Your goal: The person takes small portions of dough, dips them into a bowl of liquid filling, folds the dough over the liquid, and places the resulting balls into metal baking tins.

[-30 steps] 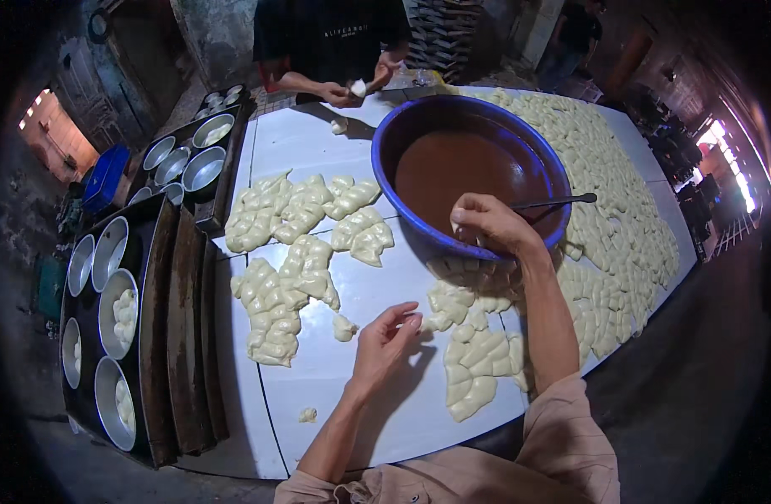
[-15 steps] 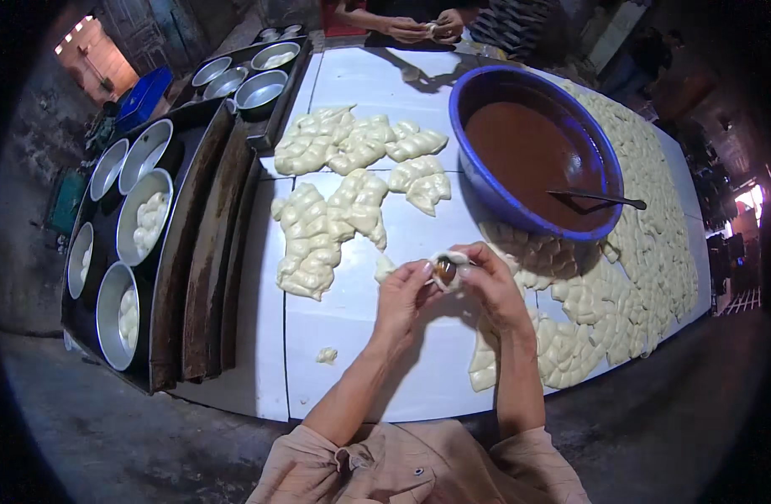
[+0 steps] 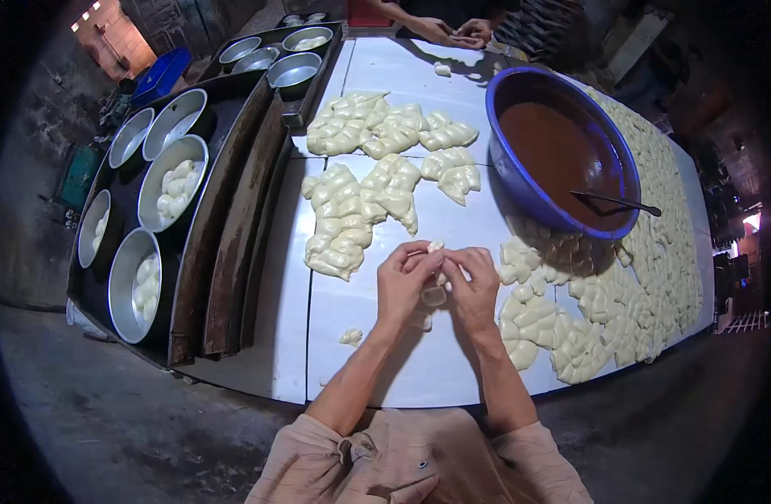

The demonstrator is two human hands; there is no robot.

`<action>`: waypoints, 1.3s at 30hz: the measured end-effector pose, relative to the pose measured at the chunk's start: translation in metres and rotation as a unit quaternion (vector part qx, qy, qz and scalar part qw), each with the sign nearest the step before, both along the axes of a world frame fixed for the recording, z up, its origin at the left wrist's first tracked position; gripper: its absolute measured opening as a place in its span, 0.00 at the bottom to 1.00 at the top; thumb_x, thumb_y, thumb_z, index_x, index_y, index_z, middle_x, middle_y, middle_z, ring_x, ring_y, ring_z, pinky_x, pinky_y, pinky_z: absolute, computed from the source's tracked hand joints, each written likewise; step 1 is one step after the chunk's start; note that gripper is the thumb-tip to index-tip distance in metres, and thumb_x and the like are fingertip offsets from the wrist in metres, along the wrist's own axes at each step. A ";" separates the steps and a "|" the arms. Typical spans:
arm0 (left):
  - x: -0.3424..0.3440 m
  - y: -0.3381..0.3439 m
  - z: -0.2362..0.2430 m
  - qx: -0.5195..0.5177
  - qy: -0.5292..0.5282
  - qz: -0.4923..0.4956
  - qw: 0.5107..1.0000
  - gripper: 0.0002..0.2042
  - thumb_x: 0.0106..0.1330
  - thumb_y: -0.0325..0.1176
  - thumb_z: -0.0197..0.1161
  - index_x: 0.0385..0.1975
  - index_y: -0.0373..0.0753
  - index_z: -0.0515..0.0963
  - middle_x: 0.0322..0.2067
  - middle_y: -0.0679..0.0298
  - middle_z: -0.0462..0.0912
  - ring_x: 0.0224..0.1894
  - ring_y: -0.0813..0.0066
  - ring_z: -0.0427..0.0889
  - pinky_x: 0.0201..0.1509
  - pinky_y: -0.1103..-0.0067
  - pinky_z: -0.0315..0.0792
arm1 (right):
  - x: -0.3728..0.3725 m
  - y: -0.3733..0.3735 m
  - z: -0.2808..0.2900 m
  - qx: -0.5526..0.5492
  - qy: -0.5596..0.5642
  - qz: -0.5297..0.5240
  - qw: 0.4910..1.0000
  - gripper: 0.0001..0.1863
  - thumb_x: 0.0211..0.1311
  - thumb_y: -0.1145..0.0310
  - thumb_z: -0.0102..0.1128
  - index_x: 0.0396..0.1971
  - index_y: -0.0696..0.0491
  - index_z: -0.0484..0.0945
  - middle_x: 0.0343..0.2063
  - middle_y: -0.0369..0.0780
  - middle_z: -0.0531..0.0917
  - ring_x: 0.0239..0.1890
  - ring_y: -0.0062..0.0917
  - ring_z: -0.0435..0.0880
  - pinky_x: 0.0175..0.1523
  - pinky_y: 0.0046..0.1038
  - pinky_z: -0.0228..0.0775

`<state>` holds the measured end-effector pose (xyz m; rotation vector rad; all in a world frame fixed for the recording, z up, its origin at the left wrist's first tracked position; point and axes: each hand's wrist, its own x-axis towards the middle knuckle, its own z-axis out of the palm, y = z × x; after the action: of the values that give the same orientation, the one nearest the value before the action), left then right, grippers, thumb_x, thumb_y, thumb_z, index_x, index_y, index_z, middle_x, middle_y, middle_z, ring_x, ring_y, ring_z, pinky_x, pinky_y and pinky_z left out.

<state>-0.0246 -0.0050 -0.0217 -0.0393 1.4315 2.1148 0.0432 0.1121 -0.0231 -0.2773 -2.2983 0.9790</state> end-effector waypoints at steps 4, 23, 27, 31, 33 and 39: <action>-0.013 -0.002 0.012 -0.019 -0.061 -0.053 0.997 0.16 0.65 0.35 0.70 0.47 0.33 0.80 0.36 0.64 0.85 0.36 0.83 0.83 0.32 0.86 0.76 | 0.003 -0.001 0.005 -0.298 -0.062 0.034 0.952 0.13 0.61 0.69 0.65 0.44 0.57 0.84 0.34 0.37 0.84 0.37 0.21 0.79 0.42 0.26 0.69; 0.000 -0.032 0.011 0.019 0.035 -0.150 0.988 0.18 0.66 0.27 0.65 0.56 0.35 0.77 0.45 0.60 0.84 0.42 0.75 0.84 0.45 0.76 0.84 | 0.019 -0.008 0.006 -0.251 0.090 0.094 0.959 0.15 0.59 0.72 0.69 0.47 0.54 0.79 0.43 0.39 0.80 0.44 0.23 0.78 0.48 0.26 0.72; 0.006 -0.031 0.020 0.035 0.030 -0.144 0.988 0.14 0.67 0.28 0.64 0.51 0.33 0.79 0.43 0.60 0.83 0.42 0.75 0.84 0.44 0.77 0.83 | 0.015 -0.011 0.003 -0.222 0.057 0.076 0.970 0.10 0.61 0.72 0.68 0.40 0.57 0.78 0.38 0.38 0.82 0.39 0.21 0.79 0.46 0.25 0.72; 0.013 -0.036 0.019 -0.003 0.077 -0.126 0.989 0.14 0.68 0.32 0.65 0.50 0.33 0.80 0.40 0.64 0.84 0.33 0.84 0.81 0.36 0.84 0.78 | 0.011 -0.014 0.002 -0.173 -0.019 0.062 0.983 0.09 0.61 0.70 0.67 0.35 0.59 0.78 0.33 0.38 0.82 0.34 0.20 0.80 0.41 0.23 0.72; 0.010 -0.038 0.010 -0.039 0.076 -0.087 0.993 0.11 0.66 0.31 0.67 0.45 0.32 0.82 0.32 0.66 0.85 0.32 0.83 0.82 0.35 0.86 0.77 | 0.010 -0.012 0.000 -0.182 -0.071 0.071 0.978 0.09 0.63 0.70 0.65 0.38 0.59 0.79 0.35 0.41 0.82 0.34 0.22 0.81 0.39 0.23 0.73; 0.005 -0.058 0.002 -0.066 0.046 -0.110 0.991 0.16 0.73 0.38 0.60 0.46 0.30 0.81 0.34 0.60 0.85 0.31 0.80 0.83 0.34 0.85 0.78 | 0.017 -0.020 0.030 -0.161 -0.108 0.169 0.966 0.14 0.61 0.67 0.64 0.45 0.55 0.81 0.38 0.42 0.83 0.39 0.30 0.82 0.44 0.31 0.75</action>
<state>-0.0193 -0.0628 -0.0201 0.1605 1.5522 1.8629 0.0599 0.0921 0.0069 -0.1289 -2.4232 1.5695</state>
